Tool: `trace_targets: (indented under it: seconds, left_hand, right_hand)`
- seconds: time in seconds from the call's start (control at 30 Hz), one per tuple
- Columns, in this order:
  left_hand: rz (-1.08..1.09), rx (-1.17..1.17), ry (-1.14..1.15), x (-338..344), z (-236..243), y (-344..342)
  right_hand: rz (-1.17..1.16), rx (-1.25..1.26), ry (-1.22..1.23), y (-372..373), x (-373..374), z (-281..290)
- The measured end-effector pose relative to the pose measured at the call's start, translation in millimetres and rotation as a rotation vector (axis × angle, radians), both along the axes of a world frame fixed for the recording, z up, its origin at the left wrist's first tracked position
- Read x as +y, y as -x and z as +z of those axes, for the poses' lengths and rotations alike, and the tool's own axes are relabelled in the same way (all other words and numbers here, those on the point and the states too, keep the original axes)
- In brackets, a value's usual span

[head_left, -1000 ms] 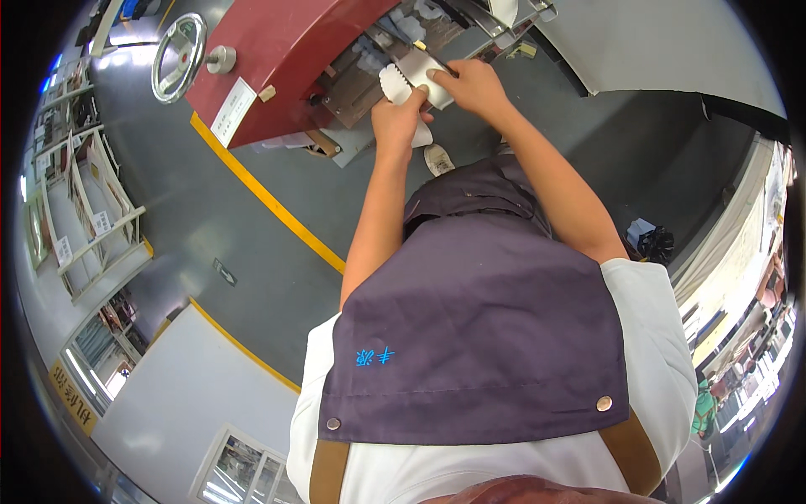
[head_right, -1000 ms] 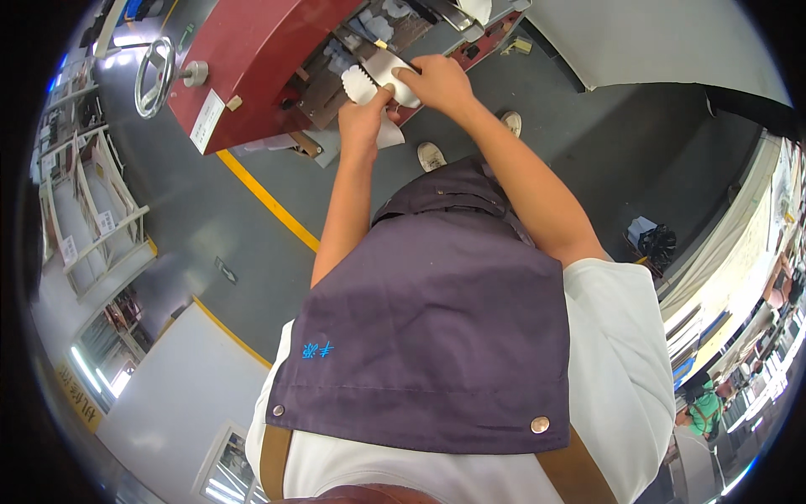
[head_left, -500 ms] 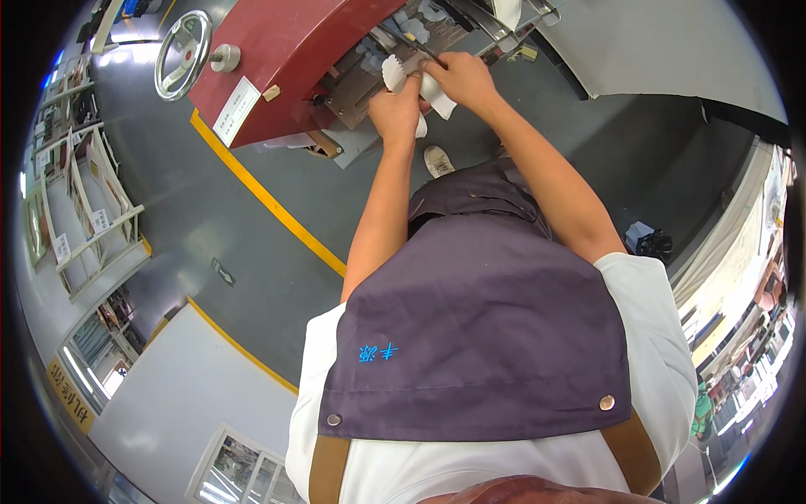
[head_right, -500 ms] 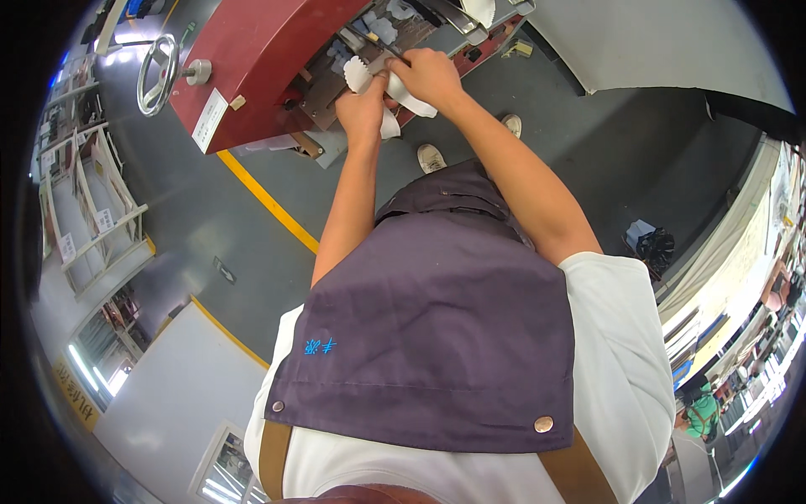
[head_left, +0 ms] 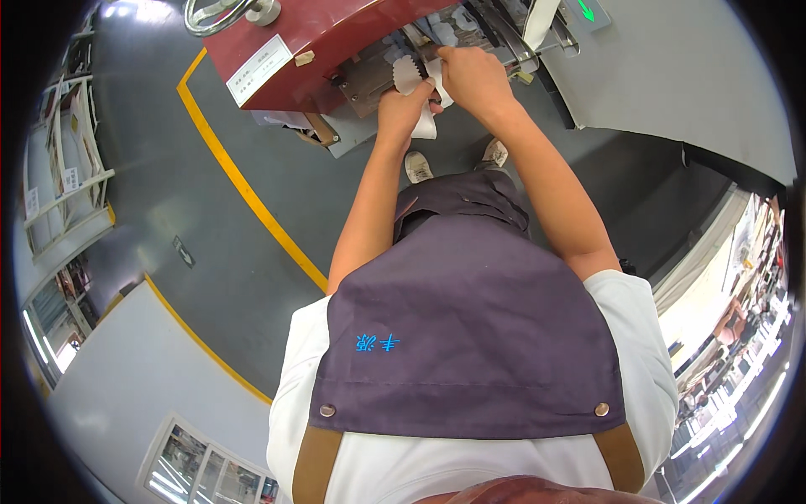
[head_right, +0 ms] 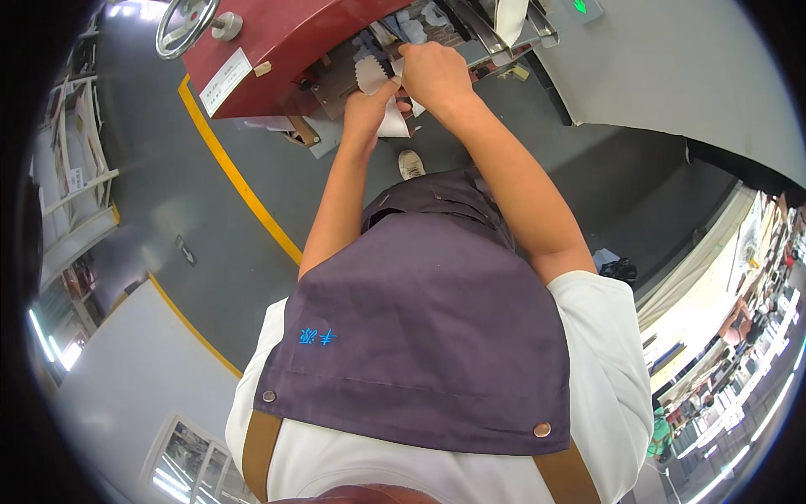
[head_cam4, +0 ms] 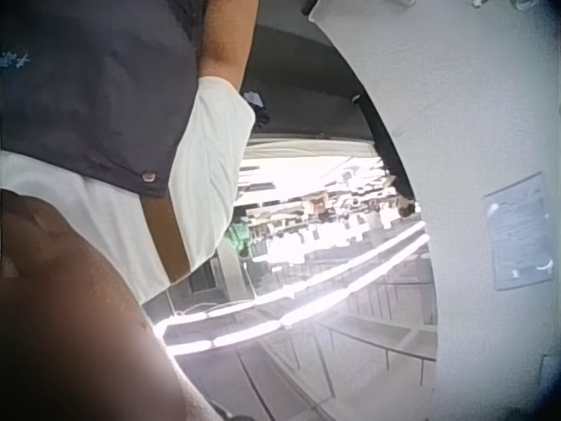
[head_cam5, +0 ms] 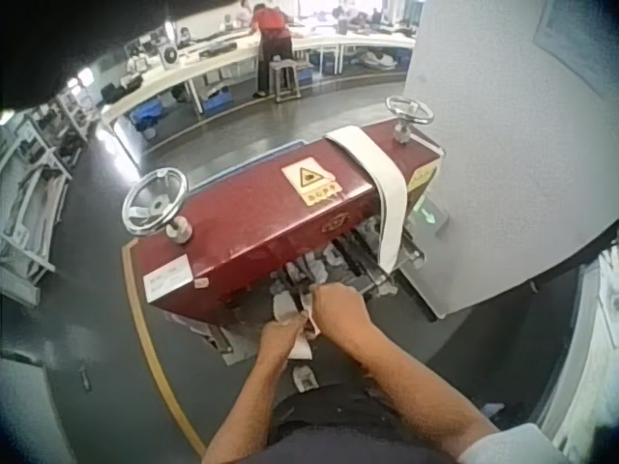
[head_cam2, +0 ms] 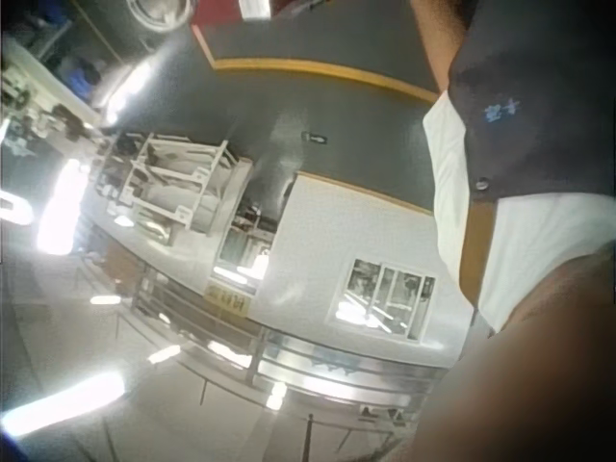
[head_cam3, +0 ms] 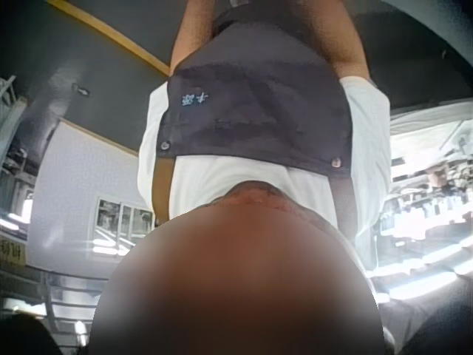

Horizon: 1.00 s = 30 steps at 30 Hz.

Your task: Skiving the edges of leather straps using an industrial skiving machine.

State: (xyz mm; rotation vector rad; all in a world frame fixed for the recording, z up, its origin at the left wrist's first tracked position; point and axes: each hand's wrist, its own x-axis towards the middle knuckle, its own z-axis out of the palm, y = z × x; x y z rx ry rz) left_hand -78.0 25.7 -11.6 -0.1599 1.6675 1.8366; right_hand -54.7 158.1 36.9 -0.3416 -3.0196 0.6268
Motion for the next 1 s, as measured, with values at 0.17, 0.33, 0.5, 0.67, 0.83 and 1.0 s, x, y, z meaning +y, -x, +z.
trace_targets:
  seconds: [0.17,0.33,0.5,0.67,0.83,1.0]
  left_hand:
    - [-0.026,-0.015,-0.016,-1.8,0.0,3.6]
    - [-0.059,-0.036,-0.051,-7.5,-1.7,5.5]
    - [-0.083,-0.06,-0.037,-5.2,5.9,8.8]
    - [-0.12,-0.058,-0.041,-11.1,-1.3,10.1]
    - [-0.122,-0.036,-0.061,-9.6,-0.9,7.6]
    - [-0.114,-0.06,-0.037,-5.9,8.5,9.4]
  right_hand:
    - [-0.018,0.035,0.017,1.7,0.2,-4.9]
    - [-0.009,-0.142,-0.066,8.9,-8.9,18.1]
    - [0.019,-0.131,-0.133,19.6,-7.7,-8.3]
    - [0.007,-0.031,-0.096,20.6,-5.4,-17.7]
    - [0.055,-0.113,-0.135,18.0,-5.7,3.5]
    - [0.008,-0.075,-0.181,26.4,-5.0,-20.3]
